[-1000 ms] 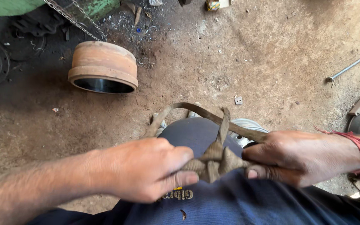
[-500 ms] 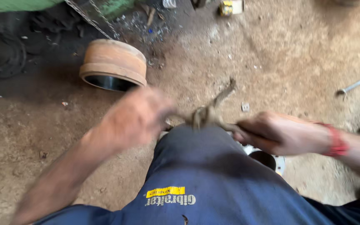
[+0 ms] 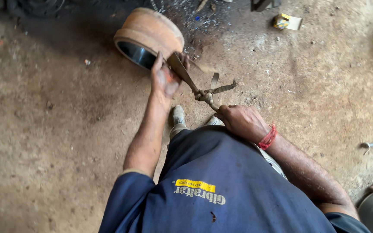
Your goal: The person scrubs a small metal part with a cloth, repeatedly rubbing and folding the cloth to clean the surface. The person then wipes the inside of a large cylindrical metal part with the same cloth.
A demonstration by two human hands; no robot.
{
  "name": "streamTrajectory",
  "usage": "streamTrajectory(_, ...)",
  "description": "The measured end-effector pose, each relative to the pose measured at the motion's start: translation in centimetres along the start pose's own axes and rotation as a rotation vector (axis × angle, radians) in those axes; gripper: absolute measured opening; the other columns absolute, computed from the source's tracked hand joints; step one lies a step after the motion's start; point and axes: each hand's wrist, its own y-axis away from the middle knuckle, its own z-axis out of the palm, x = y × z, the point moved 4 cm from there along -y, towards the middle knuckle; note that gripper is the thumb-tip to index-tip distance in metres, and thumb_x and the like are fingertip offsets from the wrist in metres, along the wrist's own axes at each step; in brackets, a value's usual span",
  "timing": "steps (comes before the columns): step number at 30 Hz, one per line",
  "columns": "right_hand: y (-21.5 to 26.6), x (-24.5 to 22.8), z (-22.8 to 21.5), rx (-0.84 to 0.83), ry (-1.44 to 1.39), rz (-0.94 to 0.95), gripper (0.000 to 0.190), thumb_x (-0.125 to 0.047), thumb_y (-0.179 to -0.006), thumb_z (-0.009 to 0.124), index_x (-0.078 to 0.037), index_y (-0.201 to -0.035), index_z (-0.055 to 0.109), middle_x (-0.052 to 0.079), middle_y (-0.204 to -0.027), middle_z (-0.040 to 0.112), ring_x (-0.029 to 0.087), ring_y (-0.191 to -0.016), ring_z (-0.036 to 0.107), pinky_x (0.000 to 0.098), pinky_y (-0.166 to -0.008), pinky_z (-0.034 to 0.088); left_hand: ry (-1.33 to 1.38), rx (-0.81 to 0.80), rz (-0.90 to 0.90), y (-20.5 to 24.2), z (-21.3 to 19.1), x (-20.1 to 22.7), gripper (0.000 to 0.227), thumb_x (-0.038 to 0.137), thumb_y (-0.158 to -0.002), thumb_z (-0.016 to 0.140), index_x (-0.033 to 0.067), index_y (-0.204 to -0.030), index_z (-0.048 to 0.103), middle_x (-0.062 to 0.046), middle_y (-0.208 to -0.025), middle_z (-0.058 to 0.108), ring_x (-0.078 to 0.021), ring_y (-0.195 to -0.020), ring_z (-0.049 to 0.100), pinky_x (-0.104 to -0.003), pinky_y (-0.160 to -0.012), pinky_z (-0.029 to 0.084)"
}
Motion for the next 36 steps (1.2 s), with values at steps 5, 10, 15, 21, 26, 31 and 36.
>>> streamTrajectory(5, -4.7, -0.3, 2.2, -0.104, -0.328, 0.056, 0.042, -0.046, -0.101, 0.055, -0.007, -0.095, 0.072, 0.015, -0.073, 0.068, 0.032, -0.068, 0.068, 0.0459, -0.064, 0.052, 0.037, 0.213, 0.193, -4.8, -8.3, 6.8, 0.030, 0.028, -0.108, 0.041, 0.0030, -0.106, 0.057, -0.010, -0.090, 0.061, -0.0220, -0.082, 0.059, -0.037, -0.076, 0.057)
streamTrajectory(10, -8.5, -4.5, 4.4, -0.413, -0.544, 0.119, 0.049, -0.055, -0.098, 0.059, -0.008, -0.105, 0.070, 0.008, -0.077, 0.067, 0.020, -0.073, 0.065, 0.0395, -0.069, 0.052, 0.192, 0.173, 0.124, -5.1, -15.2, 12.6, 0.039, 0.035, -0.109, 0.035, 0.0075, -0.087, 0.052, -0.001, -0.064, 0.042, -0.0152, -0.056, 0.041, -0.030, -0.054, 0.045)
streamTrajectory(15, -9.5, -9.5, 6.9, -0.499, -0.494, -0.023, 0.051, -0.054, -0.092, 0.068, -0.005, -0.107, 0.071, 0.012, -0.078, 0.066, 0.022, -0.076, 0.064, 0.0409, -0.070, 0.051, 0.084, 0.745, 0.456, 1.0, -23.7, 12.5, 0.041, 0.037, -0.107, 0.038, 0.0159, -0.073, 0.050, 0.004, -0.057, 0.039, -0.0098, -0.045, 0.030, -0.024, -0.040, 0.027)
streamTrajectory(21, -9.4, -12.3, 11.1, -0.529, -0.459, -0.203, 0.061, -0.040, -0.077, 0.074, -0.015, -0.131, 0.062, 0.016, -0.086, 0.073, 0.026, -0.081, 0.072, 0.0403, -0.076, 0.055, 0.197, 1.162, 0.679, 6.8, -29.7, 10.0, 0.029, 0.021, -0.099, 0.053, 0.0132, -0.071, 0.045, 0.000, -0.060, 0.043, -0.0120, -0.046, 0.037, -0.029, -0.039, 0.026)
streamTrajectory(26, -10.8, -14.8, 14.2, -0.537, -0.472, -0.250, 0.064, -0.038, -0.071, 0.082, -0.001, -0.119, 0.061, 0.015, -0.086, 0.072, 0.028, -0.080, 0.072, 0.0410, -0.073, 0.057, -0.066, 1.338, 0.706, 11.2, -32.6, 11.6, 0.026, 0.020, -0.099, 0.049, 0.0069, -0.078, 0.054, -0.007, -0.069, 0.054, -0.0150, -0.050, 0.050, -0.031, -0.041, 0.040)
streamTrajectory(31, -11.2, -17.4, 18.5, -0.744, -0.252, -0.066, 0.053, -0.046, -0.076, 0.084, 0.003, -0.092, 0.070, 0.020, -0.081, 0.073, 0.031, -0.077, 0.073, 0.0427, -0.075, 0.058, -0.064, 1.474, 0.707, 16.3, -36.3, 12.7, 0.025, 0.023, -0.099, 0.049, 0.0070, -0.080, 0.054, -0.006, -0.070, 0.053, -0.0150, -0.050, 0.048, -0.032, -0.041, 0.038)
streamTrajectory(36, -10.0, -17.5, 20.4, -0.707, -0.267, -0.127, 0.028, -0.027, -0.072, 0.076, -0.003, -0.087, 0.075, 0.020, -0.084, 0.075, 0.032, -0.081, 0.075, 0.0426, -0.077, 0.059, -0.020, 1.565, 0.639, 19.0, -38.4, 10.1, 0.027, 0.025, -0.100, 0.049, 0.0079, -0.080, 0.054, -0.005, -0.068, 0.051, -0.0145, -0.049, 0.046, -0.032, -0.040, 0.037)
